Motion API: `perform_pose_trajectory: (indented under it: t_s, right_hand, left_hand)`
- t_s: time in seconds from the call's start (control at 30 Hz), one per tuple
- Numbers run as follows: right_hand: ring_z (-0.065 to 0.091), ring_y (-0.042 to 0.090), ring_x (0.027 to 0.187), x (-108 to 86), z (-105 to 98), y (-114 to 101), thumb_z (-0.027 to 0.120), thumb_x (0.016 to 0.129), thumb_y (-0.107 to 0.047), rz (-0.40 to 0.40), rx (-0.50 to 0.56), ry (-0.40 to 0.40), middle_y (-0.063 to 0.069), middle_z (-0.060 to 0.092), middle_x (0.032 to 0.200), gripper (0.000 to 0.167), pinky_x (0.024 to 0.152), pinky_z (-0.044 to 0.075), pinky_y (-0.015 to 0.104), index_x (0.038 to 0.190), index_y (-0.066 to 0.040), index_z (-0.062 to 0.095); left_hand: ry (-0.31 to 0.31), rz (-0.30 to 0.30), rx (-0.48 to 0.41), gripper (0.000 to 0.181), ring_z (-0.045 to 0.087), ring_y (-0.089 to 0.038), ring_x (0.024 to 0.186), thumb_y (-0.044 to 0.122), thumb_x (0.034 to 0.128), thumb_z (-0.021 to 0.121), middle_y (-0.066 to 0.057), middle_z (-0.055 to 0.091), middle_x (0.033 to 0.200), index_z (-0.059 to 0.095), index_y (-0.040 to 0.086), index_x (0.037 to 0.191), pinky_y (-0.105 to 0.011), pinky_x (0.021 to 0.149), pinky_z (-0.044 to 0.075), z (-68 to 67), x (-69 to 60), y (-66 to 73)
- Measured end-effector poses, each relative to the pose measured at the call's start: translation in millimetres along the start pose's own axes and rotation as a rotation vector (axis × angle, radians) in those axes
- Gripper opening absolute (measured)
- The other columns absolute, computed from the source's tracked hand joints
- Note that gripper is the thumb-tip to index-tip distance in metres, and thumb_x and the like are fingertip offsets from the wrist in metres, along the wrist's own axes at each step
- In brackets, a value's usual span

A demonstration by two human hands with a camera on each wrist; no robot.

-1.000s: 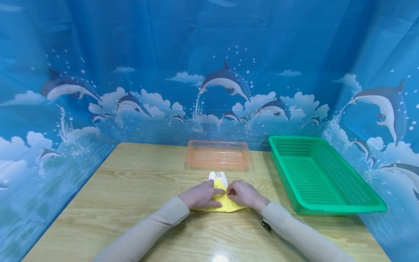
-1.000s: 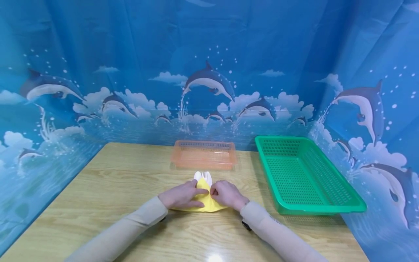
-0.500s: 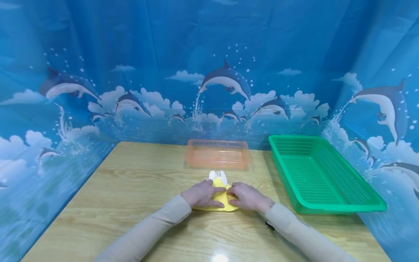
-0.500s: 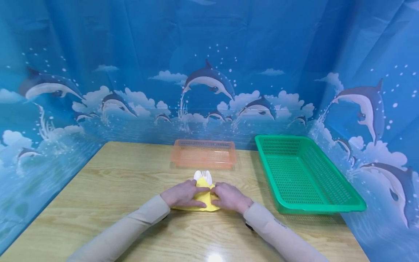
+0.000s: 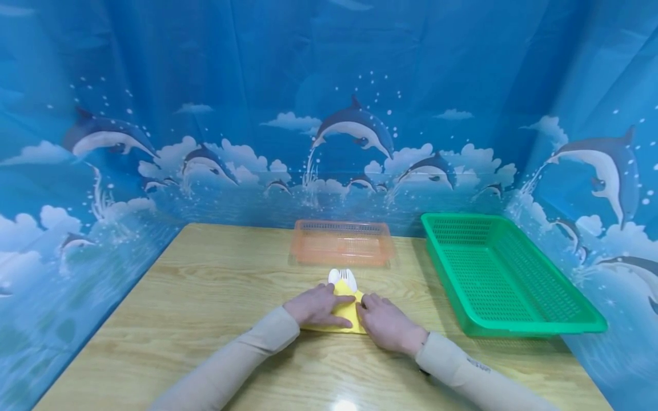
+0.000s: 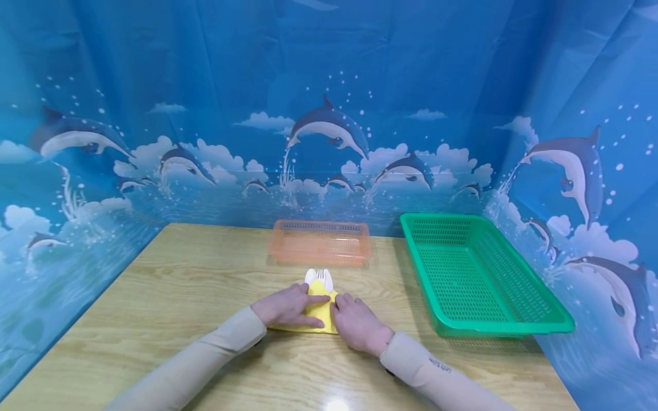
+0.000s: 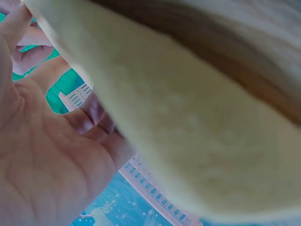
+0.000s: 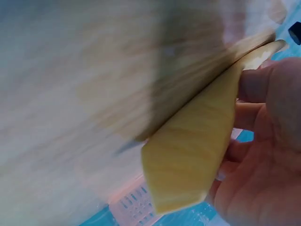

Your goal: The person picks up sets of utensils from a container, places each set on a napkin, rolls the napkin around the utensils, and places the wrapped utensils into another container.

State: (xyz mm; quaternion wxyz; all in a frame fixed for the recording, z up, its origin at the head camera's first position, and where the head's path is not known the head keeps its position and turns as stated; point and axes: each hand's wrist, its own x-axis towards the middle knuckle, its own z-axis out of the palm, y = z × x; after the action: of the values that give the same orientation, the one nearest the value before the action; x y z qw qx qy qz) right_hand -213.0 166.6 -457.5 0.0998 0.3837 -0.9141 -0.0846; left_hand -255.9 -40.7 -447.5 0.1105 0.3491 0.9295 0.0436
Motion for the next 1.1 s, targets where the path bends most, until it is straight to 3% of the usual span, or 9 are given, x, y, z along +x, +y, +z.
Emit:
perform_pose_trajectory:
  t_s: [0.3, 0.4, 0.53, 0.63, 0.9, 1.1]
  right_hand:
    - [0.061, 0.032, 0.113, -2.5, -7, -12, 0.061, 0.094, -0.018, 0.057, 0.019, -0.101, 0.020, 0.061, 0.125, 0.036, 0.094, 0.053, 0.048, 0.123, 0.004, 0.062]
    - [0.062, 0.029, 0.110, -3.8, -8, -13, 0.063, 0.093, -0.017, 0.030, -0.037, -0.072, 0.017, 0.064, 0.123, 0.032, 0.091, 0.055, 0.044, 0.119, 0.002, 0.065]
    - [0.066, 0.020, 0.092, -4.1, -8, -13, 0.069, 0.088, -0.013, -0.029, -0.008, 0.025, 0.007, 0.071, 0.104, 0.009, 0.076, 0.057, 0.034, 0.090, -0.004, 0.072]
    - [0.065, 0.016, 0.080, -4.6, -9, -12, 0.072, 0.085, -0.014, -0.063, 0.045, 0.067, 0.003, 0.072, 0.092, 0.011, 0.067, 0.055, 0.029, 0.076, -0.009, 0.071]
    - [0.064, 0.012, 0.075, -12.9, -10, -8, 0.069, 0.089, -0.021, -0.155, 0.039, 0.071, -0.003, 0.070, 0.087, 0.010, 0.067, 0.054, 0.029, 0.087, -0.012, 0.073]
    - [0.063, 0.008, 0.074, -17.6, -12, 2, 0.067, 0.092, -0.022, -0.137, 0.180, 0.012, -0.004, 0.069, 0.086, 0.013, 0.071, 0.055, 0.030, 0.082, -0.016, 0.073]
  left_hand:
    - [-0.010, -0.013, -0.009, 0.072, 0.043, -0.045, 0.135, 0.071, 0.0887, 0.047, -0.027, 0.041, 0.148, 0.038, 0.034, 0.150, -0.053, 0.111, 0.038, 1.0, 0.1, 0.9]
    - [-0.007, -0.015, -0.006, 0.072, 0.043, -0.045, 0.135, 0.072, 0.0883, 0.047, -0.027, 0.042, 0.148, 0.038, 0.035, 0.150, -0.054, 0.110, 0.040, 1.1, 0.7, 0.3]
    - [0.000, -0.002, 0.008, 0.072, 0.045, -0.044, 0.133, 0.072, 0.0881, 0.047, -0.027, 0.044, 0.146, 0.039, 0.036, 0.150, -0.053, 0.106, 0.044, 1.8, -0.4, -0.8]
    - [0.005, 0.004, 0.009, 0.071, 0.046, -0.043, 0.132, 0.071, 0.0884, 0.048, -0.026, 0.045, 0.145, 0.039, 0.035, 0.149, -0.052, 0.104, 0.046, 2.9, -1.7, -1.3]
    - [0.008, -0.007, 0.020, 0.071, 0.047, -0.042, 0.131, 0.071, 0.0886, 0.047, -0.025, 0.046, 0.144, 0.039, 0.036, 0.149, -0.051, 0.103, 0.047, 2.2, -1.9, -1.0]
    - [0.006, -0.003, 0.016, 0.071, 0.047, -0.043, 0.131, 0.072, 0.0886, 0.047, -0.025, 0.046, 0.144, 0.039, 0.036, 0.149, -0.051, 0.104, 0.047, 2.8, -1.7, -1.0]
